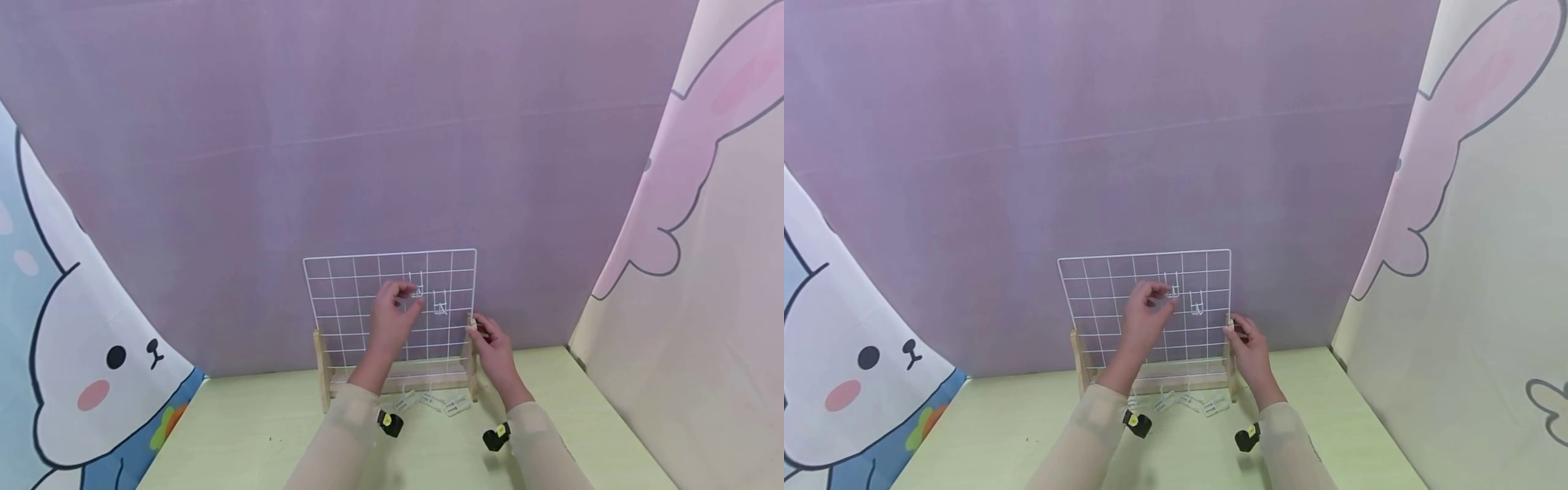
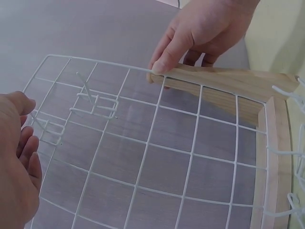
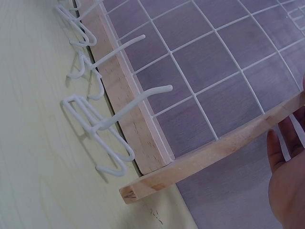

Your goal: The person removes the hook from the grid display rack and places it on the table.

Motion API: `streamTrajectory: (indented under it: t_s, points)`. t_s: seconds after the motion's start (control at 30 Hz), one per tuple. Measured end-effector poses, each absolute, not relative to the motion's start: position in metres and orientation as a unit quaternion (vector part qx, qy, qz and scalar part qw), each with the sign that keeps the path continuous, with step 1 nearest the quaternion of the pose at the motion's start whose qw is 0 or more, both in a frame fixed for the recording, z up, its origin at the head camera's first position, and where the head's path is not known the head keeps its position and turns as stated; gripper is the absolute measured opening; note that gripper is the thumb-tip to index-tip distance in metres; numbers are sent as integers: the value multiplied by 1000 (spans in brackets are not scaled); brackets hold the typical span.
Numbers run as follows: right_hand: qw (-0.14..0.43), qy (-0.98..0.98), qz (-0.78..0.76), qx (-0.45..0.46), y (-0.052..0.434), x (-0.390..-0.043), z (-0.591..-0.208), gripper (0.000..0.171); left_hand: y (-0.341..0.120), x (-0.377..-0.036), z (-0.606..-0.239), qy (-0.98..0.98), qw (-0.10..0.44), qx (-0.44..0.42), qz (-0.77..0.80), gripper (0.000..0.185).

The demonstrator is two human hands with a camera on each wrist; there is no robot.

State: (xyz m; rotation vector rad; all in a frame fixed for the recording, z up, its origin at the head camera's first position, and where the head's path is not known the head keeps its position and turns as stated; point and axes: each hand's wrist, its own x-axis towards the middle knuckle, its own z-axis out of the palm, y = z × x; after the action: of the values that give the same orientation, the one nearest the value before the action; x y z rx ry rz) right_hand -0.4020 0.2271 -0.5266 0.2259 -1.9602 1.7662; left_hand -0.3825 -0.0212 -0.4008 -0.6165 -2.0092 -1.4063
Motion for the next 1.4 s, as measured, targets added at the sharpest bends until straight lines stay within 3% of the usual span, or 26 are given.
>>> streamTrajectory:
  t_s: [0.67, 1.4]
  points:
    - [247, -724, 638, 84, 227, -401, -523, 35, -17, -384, -393, -758, 291, -227, -538, 17]
    - [251, -715, 646, 89, 225, -397, -523, 37, -19, -384, -389, -704, 374, -218, -563, 5]
